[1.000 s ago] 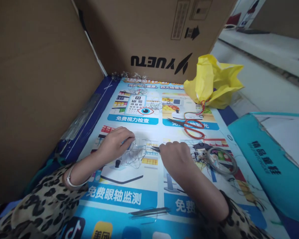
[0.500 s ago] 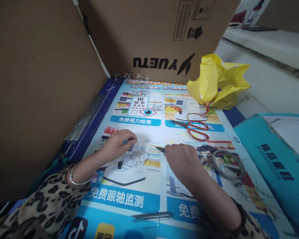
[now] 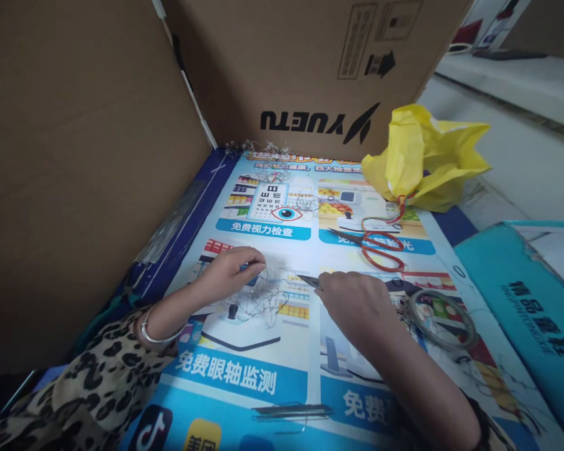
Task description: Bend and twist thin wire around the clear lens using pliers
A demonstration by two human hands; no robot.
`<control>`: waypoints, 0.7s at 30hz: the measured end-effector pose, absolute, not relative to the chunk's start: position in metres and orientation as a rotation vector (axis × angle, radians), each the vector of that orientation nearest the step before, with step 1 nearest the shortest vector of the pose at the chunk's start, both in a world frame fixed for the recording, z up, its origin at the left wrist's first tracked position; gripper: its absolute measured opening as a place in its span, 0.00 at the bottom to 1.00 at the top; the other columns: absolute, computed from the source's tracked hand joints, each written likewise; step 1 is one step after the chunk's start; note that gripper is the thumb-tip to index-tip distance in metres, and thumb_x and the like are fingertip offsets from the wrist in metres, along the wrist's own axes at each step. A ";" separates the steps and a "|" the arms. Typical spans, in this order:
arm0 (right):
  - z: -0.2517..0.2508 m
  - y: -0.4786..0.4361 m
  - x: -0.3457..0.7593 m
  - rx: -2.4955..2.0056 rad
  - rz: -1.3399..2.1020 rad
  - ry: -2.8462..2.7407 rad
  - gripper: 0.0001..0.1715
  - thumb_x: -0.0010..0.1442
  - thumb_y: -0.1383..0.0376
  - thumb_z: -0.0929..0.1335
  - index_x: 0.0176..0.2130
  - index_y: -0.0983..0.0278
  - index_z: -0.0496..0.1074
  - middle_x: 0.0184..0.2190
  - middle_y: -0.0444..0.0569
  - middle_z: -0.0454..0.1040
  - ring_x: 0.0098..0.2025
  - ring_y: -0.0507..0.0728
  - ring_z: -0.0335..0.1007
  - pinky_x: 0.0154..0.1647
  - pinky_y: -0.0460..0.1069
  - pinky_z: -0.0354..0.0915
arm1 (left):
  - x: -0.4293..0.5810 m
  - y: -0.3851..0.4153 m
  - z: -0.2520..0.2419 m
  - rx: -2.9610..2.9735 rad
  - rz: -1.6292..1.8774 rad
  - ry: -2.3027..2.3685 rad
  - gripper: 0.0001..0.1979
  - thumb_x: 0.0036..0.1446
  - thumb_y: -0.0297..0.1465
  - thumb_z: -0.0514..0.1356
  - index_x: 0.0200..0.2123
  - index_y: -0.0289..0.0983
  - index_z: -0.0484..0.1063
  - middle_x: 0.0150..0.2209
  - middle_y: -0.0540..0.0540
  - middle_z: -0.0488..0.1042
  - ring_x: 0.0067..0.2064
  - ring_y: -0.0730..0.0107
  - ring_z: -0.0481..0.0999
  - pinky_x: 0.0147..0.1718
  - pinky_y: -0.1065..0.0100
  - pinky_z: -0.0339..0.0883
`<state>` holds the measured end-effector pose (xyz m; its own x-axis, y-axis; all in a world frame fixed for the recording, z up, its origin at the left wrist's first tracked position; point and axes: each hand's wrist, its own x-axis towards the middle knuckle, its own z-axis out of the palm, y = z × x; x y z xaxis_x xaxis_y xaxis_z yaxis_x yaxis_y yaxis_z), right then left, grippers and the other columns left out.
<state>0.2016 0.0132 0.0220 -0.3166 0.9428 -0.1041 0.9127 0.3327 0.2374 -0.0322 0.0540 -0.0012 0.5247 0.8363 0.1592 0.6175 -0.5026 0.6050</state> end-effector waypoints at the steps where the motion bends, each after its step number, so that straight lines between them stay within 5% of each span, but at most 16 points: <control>1: 0.022 0.013 0.202 1.686 0.193 2.374 0.13 0.60 0.58 0.61 0.31 0.60 0.70 0.25 0.47 0.75 0.28 0.58 0.72 0.21 0.46 0.43 | -0.033 0.055 -0.003 2.286 0.609 1.183 0.07 0.58 0.29 0.51 0.33 0.37 0.70 0.32 0.48 0.74 0.36 0.69 0.71 0.37 0.68 0.63; 21: 0.021 0.014 0.197 1.703 0.116 2.347 0.14 0.60 0.56 0.61 0.33 0.61 0.70 0.26 0.49 0.75 0.28 0.58 0.72 0.21 0.47 0.43 | -0.037 0.060 -0.015 2.292 0.556 1.224 0.10 0.60 0.31 0.48 0.32 0.37 0.68 0.28 0.51 0.72 0.32 0.71 0.70 0.30 0.72 0.60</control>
<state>0.1967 0.0140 0.0209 -0.2925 0.9451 -0.1453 0.9262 0.3179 0.2030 -0.0372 0.0603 -0.0147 0.5171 0.8466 0.1257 0.6517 -0.4847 0.5835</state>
